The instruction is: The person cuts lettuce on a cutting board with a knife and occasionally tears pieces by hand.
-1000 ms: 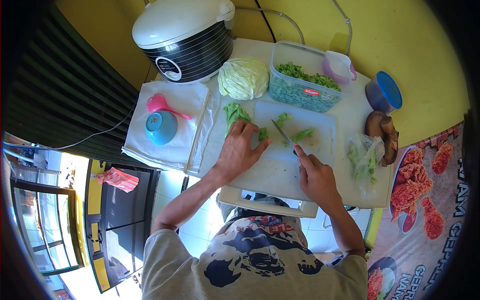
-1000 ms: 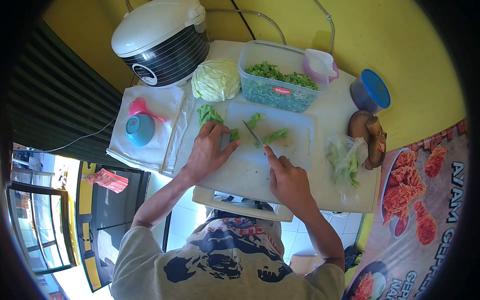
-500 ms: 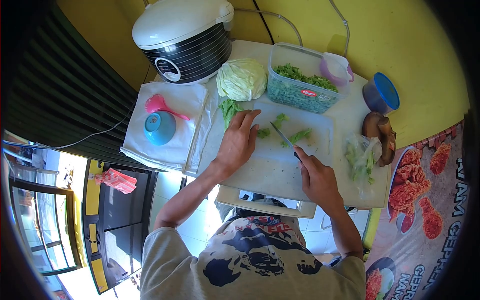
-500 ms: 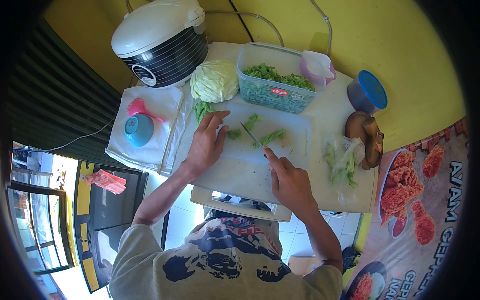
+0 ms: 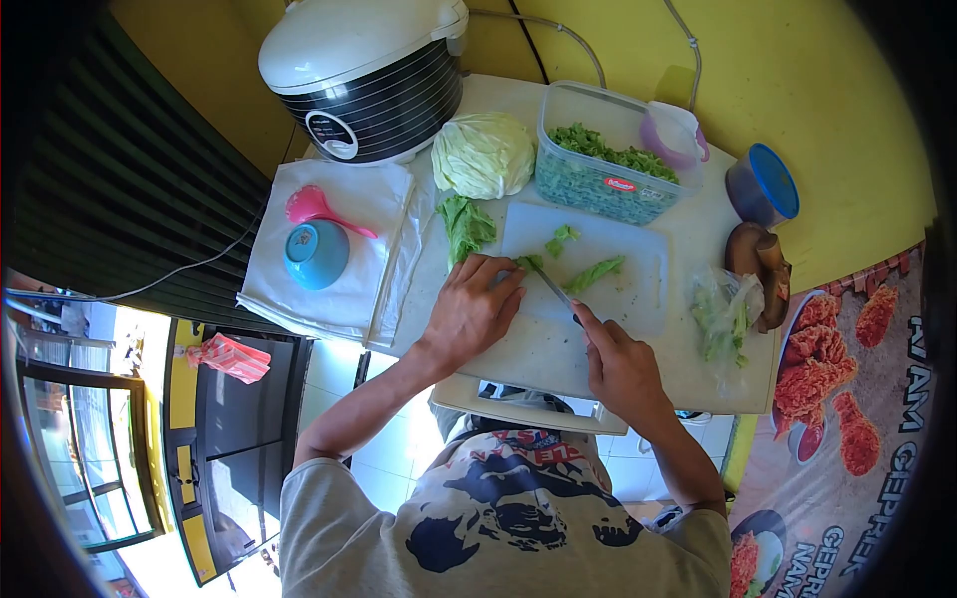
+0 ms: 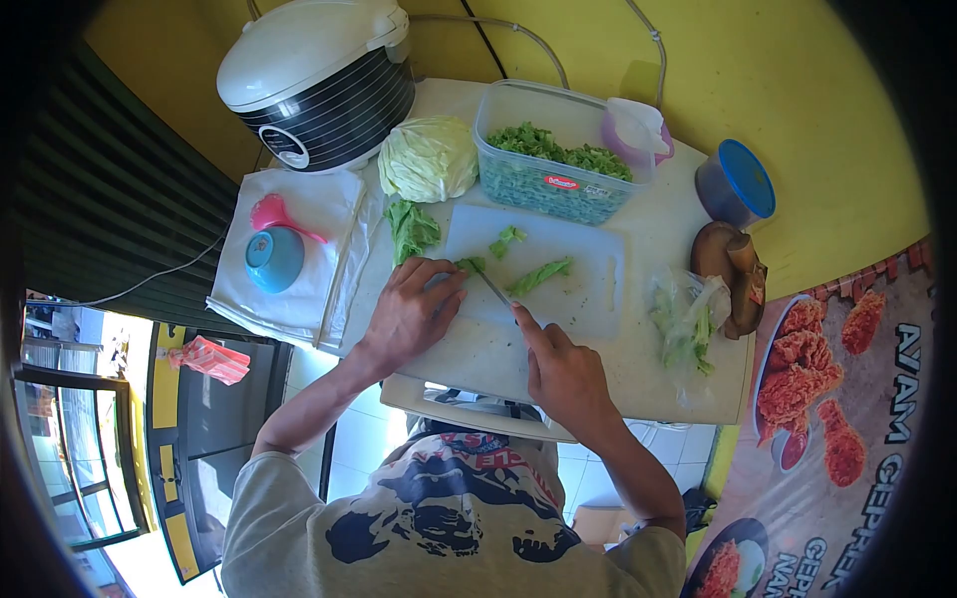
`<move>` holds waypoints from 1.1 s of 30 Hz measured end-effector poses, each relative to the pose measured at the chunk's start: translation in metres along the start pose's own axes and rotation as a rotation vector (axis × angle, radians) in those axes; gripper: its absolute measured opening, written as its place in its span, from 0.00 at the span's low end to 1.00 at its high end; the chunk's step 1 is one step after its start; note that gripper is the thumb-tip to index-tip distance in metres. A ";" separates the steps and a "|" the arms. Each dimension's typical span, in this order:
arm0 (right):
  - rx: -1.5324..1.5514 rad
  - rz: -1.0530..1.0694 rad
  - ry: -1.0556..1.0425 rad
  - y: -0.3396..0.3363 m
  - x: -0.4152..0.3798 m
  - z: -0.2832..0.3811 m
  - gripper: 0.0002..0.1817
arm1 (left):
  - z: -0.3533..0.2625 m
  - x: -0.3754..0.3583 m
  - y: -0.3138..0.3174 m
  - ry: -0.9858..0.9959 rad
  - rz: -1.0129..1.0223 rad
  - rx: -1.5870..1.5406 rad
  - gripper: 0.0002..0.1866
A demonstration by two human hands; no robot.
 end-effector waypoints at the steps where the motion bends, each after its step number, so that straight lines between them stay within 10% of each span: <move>1: 0.003 -0.001 0.004 0.001 0.000 0.001 0.35 | 0.000 0.001 0.000 0.001 0.004 0.003 0.13; 33: -0.108 0.036 0.025 0.022 -0.004 0.021 0.42 | -0.004 -0.005 0.007 -0.015 0.045 0.081 0.18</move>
Point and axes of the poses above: each hand's wrist, its own x-axis towards the middle knuckle, its own y-axis out of the palm, z = x × y, the point moved 8 cm from there along x, towards the middle knuckle, and after that the axes turned 4 degrees about -z, right-handed, at the moved point
